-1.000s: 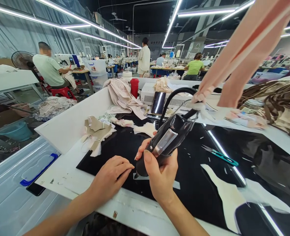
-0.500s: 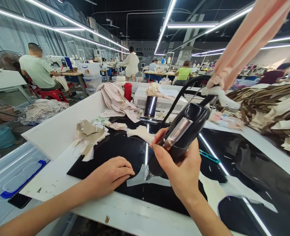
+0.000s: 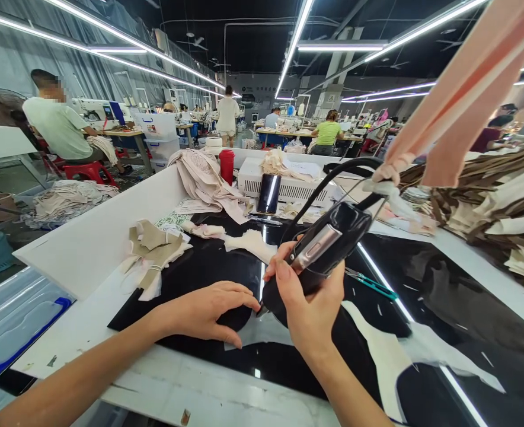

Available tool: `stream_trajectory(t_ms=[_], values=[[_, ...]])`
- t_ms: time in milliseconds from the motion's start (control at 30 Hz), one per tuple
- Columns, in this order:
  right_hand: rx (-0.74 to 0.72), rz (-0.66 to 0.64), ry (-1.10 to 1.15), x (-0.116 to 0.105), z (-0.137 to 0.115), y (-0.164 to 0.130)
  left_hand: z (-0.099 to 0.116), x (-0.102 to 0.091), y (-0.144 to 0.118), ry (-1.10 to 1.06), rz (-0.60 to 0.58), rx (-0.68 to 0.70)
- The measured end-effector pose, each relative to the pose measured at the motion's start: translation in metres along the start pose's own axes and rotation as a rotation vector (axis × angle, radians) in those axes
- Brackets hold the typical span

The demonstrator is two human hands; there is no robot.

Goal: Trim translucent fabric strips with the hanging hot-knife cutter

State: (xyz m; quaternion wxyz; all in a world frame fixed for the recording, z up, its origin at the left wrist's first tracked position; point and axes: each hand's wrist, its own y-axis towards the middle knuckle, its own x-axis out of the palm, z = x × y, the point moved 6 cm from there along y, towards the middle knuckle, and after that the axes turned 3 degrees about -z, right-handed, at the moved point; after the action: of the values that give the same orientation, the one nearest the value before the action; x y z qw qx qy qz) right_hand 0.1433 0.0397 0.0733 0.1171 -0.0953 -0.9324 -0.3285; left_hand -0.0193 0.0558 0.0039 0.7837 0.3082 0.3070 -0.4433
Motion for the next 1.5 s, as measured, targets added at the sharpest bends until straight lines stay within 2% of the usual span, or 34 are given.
stream_trajectory(t_ms=[567, 1033, 1233, 1500], values=[[-0.011, -0.027, 0.057, 0.005, 0.013, -0.004, 0.000, 0.004, -0.001, 0.088, 0.021, -0.004], [0.028, -0.046, 0.121, 0.010, 0.006, -0.014, 0.007, 0.002, 0.001, 0.076, 0.021, 0.017], [0.061, -0.029, 0.144, 0.011, 0.005, -0.019, 0.001, 0.005, 0.002, 0.021, 0.013, 0.038], [0.061, -0.075, 0.163, 0.021, 0.001, -0.031, -0.004, 0.009, 0.002, 0.045, 0.003, 0.034]])
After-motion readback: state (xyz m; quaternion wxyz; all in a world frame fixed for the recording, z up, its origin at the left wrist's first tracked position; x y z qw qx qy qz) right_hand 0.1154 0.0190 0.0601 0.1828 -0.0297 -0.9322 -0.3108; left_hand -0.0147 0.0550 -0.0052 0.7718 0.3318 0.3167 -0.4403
